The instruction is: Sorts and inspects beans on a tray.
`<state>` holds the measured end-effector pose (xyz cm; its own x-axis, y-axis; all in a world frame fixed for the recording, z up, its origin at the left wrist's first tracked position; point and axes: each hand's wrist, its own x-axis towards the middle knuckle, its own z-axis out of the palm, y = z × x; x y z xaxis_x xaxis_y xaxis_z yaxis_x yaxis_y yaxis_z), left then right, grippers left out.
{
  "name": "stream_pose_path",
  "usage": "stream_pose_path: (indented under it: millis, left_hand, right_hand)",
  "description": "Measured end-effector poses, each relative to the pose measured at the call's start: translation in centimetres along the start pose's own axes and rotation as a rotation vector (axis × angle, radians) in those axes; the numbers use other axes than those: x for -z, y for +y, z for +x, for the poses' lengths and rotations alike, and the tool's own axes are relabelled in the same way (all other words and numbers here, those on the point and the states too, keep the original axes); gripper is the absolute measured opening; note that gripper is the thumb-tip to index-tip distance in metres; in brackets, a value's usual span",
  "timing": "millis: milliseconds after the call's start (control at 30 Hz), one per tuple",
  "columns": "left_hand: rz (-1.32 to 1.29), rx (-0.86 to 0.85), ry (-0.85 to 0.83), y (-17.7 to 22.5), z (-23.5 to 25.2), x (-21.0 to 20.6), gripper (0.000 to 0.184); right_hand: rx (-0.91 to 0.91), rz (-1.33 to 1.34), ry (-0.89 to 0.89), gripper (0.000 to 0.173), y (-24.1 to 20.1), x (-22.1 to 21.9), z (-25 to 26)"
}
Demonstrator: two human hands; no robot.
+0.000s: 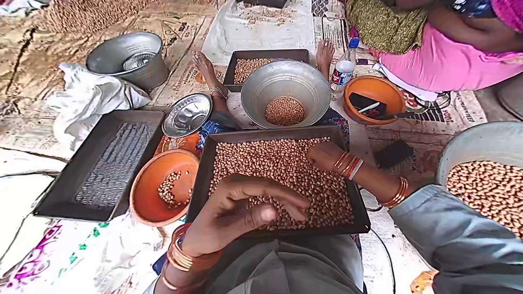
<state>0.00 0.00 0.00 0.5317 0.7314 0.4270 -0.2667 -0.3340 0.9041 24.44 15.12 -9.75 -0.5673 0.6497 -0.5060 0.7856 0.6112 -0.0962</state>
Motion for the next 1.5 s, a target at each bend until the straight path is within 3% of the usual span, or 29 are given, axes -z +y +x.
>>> stream_pose_path:
  millis: [67,100,167,233,333,400,433,500,567,667,800,900,967,1100,1167,1233,1300,1400,1500]
  left_hand:
    - [0.594,0.255,0.212,-3.0,0.1,1.0,0.028]
    - [0.814,0.440,0.229,-4.4,0.4,1.3,0.032]
    - [0.867,0.792,0.127,-6.8,1.1,1.6,0.049]
    - [0.642,0.914,0.036,-9.2,1.0,1.7,0.060]
    - [0.136,0.847,0.027,-10.9,0.5,1.6,0.043]
    - [-0.040,0.786,0.092,-10.7,0.8,2.0,0.018]
    - [-0.051,0.769,0.143,-10.4,1.0,2.6,0.016]
    - [0.137,0.723,0.272,-9.3,1.2,4.2,0.017]
    - [0.624,0.720,0.367,-8.1,0.7,5.9,0.014]
    - [1.157,0.916,0.446,-7.7,1.0,7.6,0.022]
    - [1.258,1.059,0.407,-10.0,0.3,8.9,0.023]
    - [1.244,1.046,0.388,-11.6,-0.4,9.1,0.024]
    - [1.249,1.012,0.395,-12.4,-0.6,9.3,0.023]
    - [1.236,1.105,0.348,-13.1,-0.1,10.0,0.027]
    - [1.224,1.097,0.347,-13.2,-0.2,10.1,0.026]
    - [1.220,1.000,0.408,-13.4,-0.9,10.1,0.022]
    - [1.088,0.876,0.491,-13.1,-1.4,10.4,0.020]
    - [0.659,0.743,0.621,-12.6,-1.9,10.4,0.018]
    - [0.366,0.743,0.553,-12.3,-1.6,9.1,0.017]
  right_hand:
    - [-0.004,-0.018,-0.003,0.013,-0.2,0.1,-0.2]
    - [-0.006,-0.031,0.009,0.014,-0.4,0.2,-0.4]
    - [-0.013,-0.026,0.011,0.016,-1.4,1.3,-1.2]
    - [0.071,0.123,0.029,0.019,-2.5,2.6,-2.1]
    - [0.221,0.496,0.102,0.022,-3.1,3.1,-2.9]
    - [0.205,0.461,0.221,0.018,-2.1,2.8,-2.6]
    - [0.152,0.371,0.273,0.016,-1.2,2.6,-2.2]
    - [-0.018,0.173,0.244,0.023,0.7,1.9,-1.2]
    - [-0.165,0.061,0.147,0.032,2.2,1.1,-0.1]
    - [-0.228,-0.029,0.026,0.029,1.8,0.8,0.6]
    - [-0.215,-0.011,-0.256,0.046,-1.1,1.3,0.1]
    - [-0.115,0.131,-0.318,0.058,-2.6,1.6,-0.6]
    - [-0.027,0.383,-0.246,0.057,-3.0,1.9,-1.1]
    - [0.146,1.038,0.022,0.030,-3.5,2.6,-2.3]
    - [0.193,1.048,0.193,0.023,-2.4,2.6,-2.3]
    - [0.180,0.872,0.346,0.010,-0.9,2.3,-1.9]
    - [0.155,0.644,0.389,0.006,-0.1,2.2,-1.7]
    - [0.135,0.442,0.306,0.005,-0.4,1.8,-1.4]
    - [0.104,0.341,0.176,0.010,-1.4,1.5,-1.2]
